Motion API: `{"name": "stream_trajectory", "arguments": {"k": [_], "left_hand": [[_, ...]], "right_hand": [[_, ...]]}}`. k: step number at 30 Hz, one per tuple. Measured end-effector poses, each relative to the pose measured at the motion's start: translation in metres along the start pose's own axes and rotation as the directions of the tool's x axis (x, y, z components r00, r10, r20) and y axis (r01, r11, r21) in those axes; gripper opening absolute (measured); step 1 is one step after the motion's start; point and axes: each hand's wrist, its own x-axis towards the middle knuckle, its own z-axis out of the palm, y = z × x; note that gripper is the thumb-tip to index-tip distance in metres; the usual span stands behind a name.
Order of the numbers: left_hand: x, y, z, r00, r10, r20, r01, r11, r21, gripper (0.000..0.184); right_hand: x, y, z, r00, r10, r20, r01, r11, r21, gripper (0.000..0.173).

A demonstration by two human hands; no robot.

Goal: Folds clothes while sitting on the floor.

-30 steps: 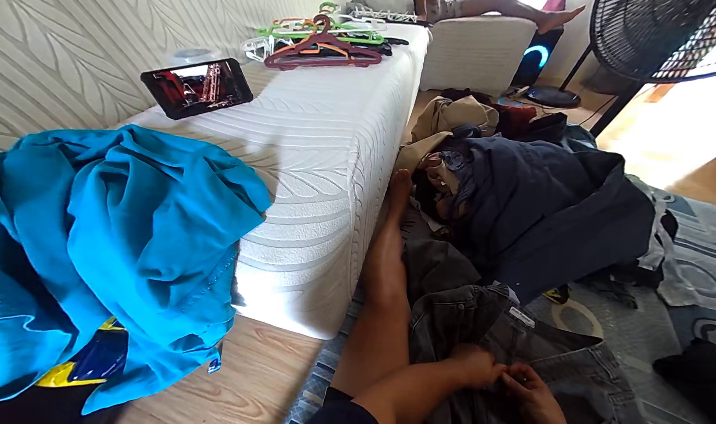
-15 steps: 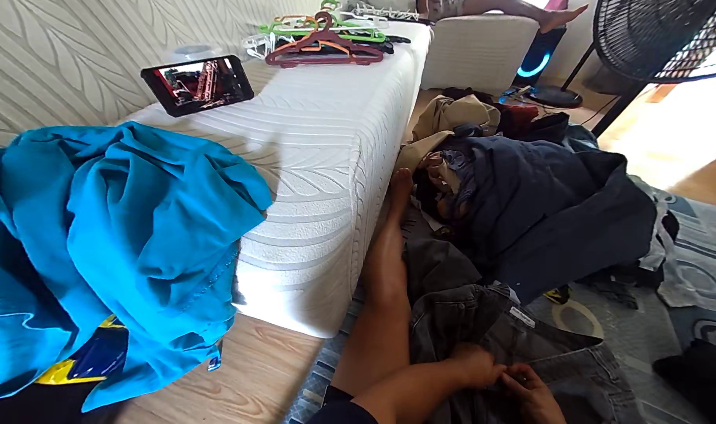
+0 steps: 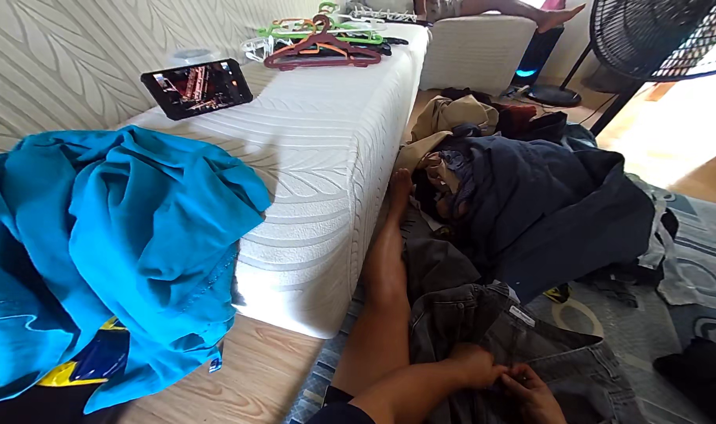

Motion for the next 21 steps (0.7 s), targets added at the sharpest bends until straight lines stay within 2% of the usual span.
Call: {"name": "stream_trajectory", "arguments": {"k": [21], "left_hand": [[0.0029, -0.0012, 0.0002, 1.000, 0.007, -0.005, -0.007, 1.000, -0.014, 0.058]], "right_hand": [[0.0003, 0.0046, -0.0034, 0.999, -0.044, 0.025, 0.044, 0.999, -0.001, 0.028]]}}
